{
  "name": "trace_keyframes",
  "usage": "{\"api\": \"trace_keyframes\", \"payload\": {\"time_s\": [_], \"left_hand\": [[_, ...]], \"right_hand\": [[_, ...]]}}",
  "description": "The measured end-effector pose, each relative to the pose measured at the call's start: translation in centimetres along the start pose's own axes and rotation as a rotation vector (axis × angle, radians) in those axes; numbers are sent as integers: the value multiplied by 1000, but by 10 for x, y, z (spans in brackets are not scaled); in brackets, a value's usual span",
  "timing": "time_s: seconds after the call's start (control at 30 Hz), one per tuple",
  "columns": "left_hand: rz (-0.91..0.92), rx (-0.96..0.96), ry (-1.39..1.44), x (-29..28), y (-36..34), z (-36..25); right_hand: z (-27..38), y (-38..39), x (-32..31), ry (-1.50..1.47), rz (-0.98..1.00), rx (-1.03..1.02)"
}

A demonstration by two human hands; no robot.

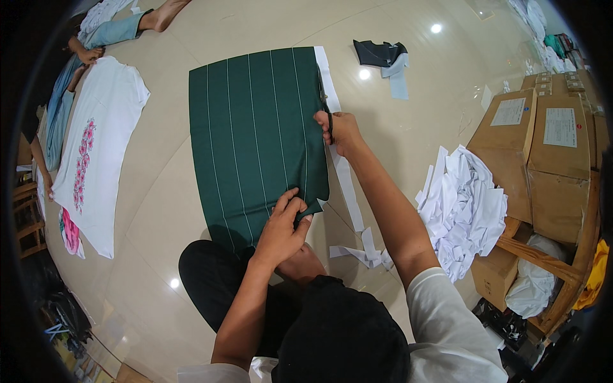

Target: The person cuts along a white strip at the edge of a green rectangular material using shears by hand.

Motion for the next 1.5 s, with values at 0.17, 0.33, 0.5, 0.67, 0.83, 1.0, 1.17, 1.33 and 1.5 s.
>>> {"api": "trace_keyframes", "payload": {"time_s": [0.17,0.33,0.5,0.67,0.83,1.0,1.17,1.33,1.5], "left_hand": [[9,-8,14,0,0,1],[12,0,-6,1,0,1],[7,-15,1,1,1,3],[6,-13,4,1,1,2],[4,-11,-2,2,1,5],[7,-14,4,0,1,3],[6,-6,1,1,0,3],[-3,15,8,1,0,4],[6,-10,13,1,0,2]], "right_hand": [[-1,2,0,14,-4,18],[0,3,0,2,-5,11],[6,1,2,-4,20,-12],[8,-9,4,28,-9,3],[10,-11,5,31,-6,-6],[11,-9,6,42,-5,-14],[9,-8,5,44,-11,-21],[9,-10,4,7,2,-20],[17,-14,6,-7,20,-36]]}}
Point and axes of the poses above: each hand's wrist, its own y-axis away from the middle knuckle, its own x-axis out of the palm, z = x × y, the point moved 2 cm from there along -y, towards the middle knuckle, and after that the axes turned 4 degrees about -x, right-handed, at the moved point
